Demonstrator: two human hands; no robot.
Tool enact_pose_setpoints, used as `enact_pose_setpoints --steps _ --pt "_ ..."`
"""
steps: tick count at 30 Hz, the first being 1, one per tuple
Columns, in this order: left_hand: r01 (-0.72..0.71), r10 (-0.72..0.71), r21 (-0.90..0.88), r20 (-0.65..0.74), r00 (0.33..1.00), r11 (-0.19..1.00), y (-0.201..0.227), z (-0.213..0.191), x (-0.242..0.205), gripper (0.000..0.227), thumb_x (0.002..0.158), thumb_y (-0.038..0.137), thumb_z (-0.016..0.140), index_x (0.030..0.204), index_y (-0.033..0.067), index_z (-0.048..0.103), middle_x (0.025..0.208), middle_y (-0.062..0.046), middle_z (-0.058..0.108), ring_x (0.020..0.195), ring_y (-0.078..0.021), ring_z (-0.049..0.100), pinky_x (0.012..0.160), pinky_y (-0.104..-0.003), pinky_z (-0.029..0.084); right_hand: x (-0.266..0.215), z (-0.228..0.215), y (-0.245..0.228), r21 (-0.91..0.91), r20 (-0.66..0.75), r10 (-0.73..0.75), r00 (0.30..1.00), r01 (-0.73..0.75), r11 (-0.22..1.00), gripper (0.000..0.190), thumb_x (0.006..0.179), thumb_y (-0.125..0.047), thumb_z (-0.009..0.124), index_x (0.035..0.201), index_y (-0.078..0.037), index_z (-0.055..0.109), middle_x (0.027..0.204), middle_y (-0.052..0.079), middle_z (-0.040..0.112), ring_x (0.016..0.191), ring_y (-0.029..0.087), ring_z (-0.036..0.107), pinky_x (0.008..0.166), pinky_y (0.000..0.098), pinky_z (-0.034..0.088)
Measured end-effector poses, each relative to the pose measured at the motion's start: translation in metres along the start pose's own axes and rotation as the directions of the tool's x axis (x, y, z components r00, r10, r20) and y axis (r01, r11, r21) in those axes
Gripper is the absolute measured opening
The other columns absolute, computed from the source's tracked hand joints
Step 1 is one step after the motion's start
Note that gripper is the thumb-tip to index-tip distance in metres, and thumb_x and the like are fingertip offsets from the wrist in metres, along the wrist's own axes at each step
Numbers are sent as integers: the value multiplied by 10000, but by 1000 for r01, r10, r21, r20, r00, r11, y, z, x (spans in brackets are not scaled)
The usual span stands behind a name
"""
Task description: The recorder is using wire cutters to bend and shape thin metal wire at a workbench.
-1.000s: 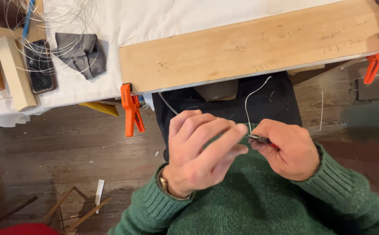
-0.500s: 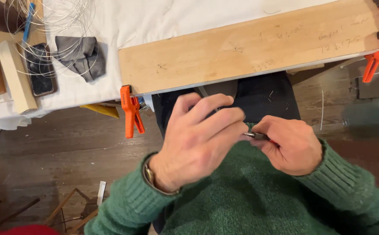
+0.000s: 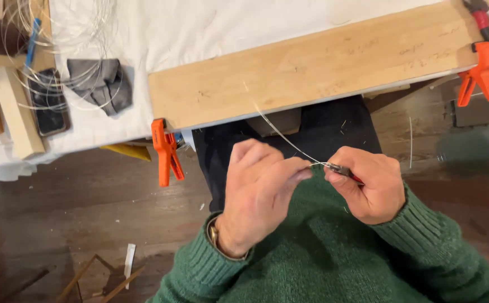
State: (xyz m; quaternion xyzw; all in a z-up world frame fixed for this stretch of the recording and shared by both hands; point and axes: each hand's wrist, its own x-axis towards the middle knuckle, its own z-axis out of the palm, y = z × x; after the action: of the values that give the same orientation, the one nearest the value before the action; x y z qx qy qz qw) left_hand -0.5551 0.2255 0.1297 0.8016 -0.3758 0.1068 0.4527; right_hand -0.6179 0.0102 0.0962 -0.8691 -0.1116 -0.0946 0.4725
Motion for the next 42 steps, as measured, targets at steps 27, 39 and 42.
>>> enact_pose_setpoints --steps 27,39,42 --pt "-217 251 222 -139 958 951 36 -59 30 251 779 40 789 1027 30 753 1055 -84 717 1029 -287 688 902 -380 514 12 -8 -7 337 -78 -34 996 59 940 449 1112 -378 570 959 42 613 743 95 656 585 109 605 550 221 490" --pt "-135 136 31 -38 990 990 21 -32 50 267 778 79 812 1023 85 703 1036 -3 688 1017 -207 681 920 -372 448 11 -8 3 293 83 39 996 -62 954 550 1048 -476 544 1089 56 679 738 55 718 612 120 725 575 239 564" --pt "-248 257 88 -118 959 965 17 -30 47 303 816 161 857 1055 74 692 1054 -10 701 931 -194 681 896 -361 455 5 0 5 442 128 72 989 -122 889 533 1036 -472 549 1088 43 675 746 54 736 603 112 710 556 233 562"
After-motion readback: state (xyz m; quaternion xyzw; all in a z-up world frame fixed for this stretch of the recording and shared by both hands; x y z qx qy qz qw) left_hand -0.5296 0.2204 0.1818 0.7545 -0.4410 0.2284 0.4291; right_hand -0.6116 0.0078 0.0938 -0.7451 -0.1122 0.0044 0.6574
